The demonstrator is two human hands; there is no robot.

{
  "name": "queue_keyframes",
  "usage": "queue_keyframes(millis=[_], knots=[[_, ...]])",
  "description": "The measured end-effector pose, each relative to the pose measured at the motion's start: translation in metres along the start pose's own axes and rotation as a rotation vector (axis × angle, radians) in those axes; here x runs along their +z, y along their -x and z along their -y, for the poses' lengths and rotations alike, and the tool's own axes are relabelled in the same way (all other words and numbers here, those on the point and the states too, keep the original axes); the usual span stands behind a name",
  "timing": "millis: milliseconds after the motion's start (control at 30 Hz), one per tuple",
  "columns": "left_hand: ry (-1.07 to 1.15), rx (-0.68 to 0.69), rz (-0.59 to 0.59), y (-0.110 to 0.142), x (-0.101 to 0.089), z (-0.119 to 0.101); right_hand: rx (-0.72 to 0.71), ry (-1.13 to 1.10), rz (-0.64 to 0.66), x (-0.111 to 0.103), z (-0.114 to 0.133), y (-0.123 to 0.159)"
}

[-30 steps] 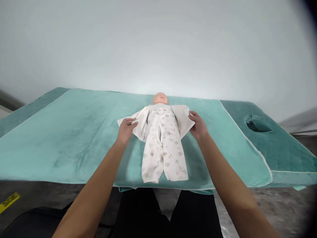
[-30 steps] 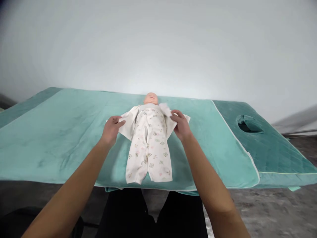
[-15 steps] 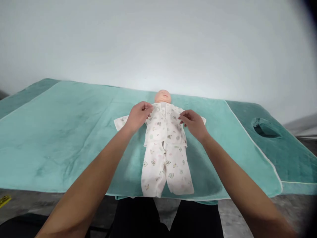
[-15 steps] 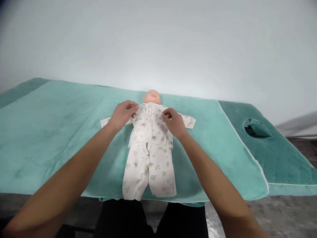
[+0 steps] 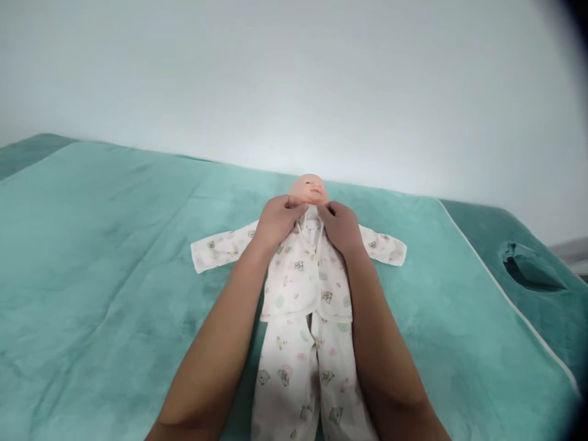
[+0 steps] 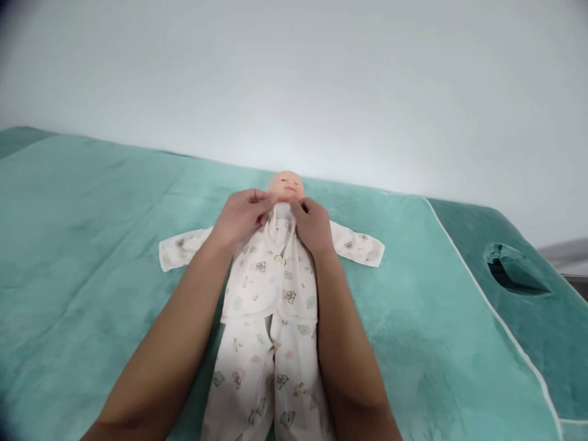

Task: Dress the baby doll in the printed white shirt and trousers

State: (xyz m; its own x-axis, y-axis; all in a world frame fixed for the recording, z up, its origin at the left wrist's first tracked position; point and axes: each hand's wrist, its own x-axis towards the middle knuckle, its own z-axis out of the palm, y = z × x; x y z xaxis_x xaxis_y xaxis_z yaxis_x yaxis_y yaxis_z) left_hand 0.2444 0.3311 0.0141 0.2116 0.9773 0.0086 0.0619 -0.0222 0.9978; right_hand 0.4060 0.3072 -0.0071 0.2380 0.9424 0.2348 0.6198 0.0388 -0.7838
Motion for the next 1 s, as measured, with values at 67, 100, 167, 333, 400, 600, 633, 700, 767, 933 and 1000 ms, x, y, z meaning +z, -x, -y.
queue_keyframes(millis=[67, 100, 167, 333, 400, 600, 633, 700, 767, 933, 1000], knots=[[0.162, 0.009, 0.024, -0.003, 0.002, 0.001, 0.021, -0.253, -0.054, -0.001, 0.001, 0.003], [0.211, 0.006, 0.033, -0.004, 0.004, 0.001, 0.038, -0.34, -0.062, -0.001, 0.003, 0.005], [0.256, -0.019, 0.041, -0.004, 0.01, 0.001, 0.068, -0.433, -0.05, -0.001, 0.007, 0.008], [0.221, -0.057, 0.121, -0.002, 0.016, 0.001, 0.12, -0.514, -0.027, 0.004, 0.001, 0.009], [0.217, -0.06, 0.151, -0.002, 0.015, 0.001, 0.165, -0.512, -0.039, 0.005, -0.004, 0.009], [0.23, -0.048, 0.147, -0.005, 0.014, 0.003, 0.214, -0.627, -0.129, 0.008, -0.003, 0.014], [0.231, -0.044, 0.158, -0.005, 0.014, 0.003, 0.207, -0.624, -0.123, 0.007, -0.002, 0.015], [0.237, -0.034, 0.18, -0.005, 0.013, 0.005, 0.202, -0.591, -0.119, 0.006, 0.001, 0.017], [0.241, -0.025, 0.198, -0.005, 0.013, 0.007, 0.198, -0.55, -0.124, 0.005, 0.002, 0.02], [0.186, -0.018, 0.214, -0.005, 0.012, 0.007, 0.103, -0.487, -0.118, 0.002, 0.001, 0.032], [0.145, -0.02, 0.211, -0.004, 0.013, 0.005, 0.02, -0.467, -0.106, 0.001, 0.0, 0.039]])
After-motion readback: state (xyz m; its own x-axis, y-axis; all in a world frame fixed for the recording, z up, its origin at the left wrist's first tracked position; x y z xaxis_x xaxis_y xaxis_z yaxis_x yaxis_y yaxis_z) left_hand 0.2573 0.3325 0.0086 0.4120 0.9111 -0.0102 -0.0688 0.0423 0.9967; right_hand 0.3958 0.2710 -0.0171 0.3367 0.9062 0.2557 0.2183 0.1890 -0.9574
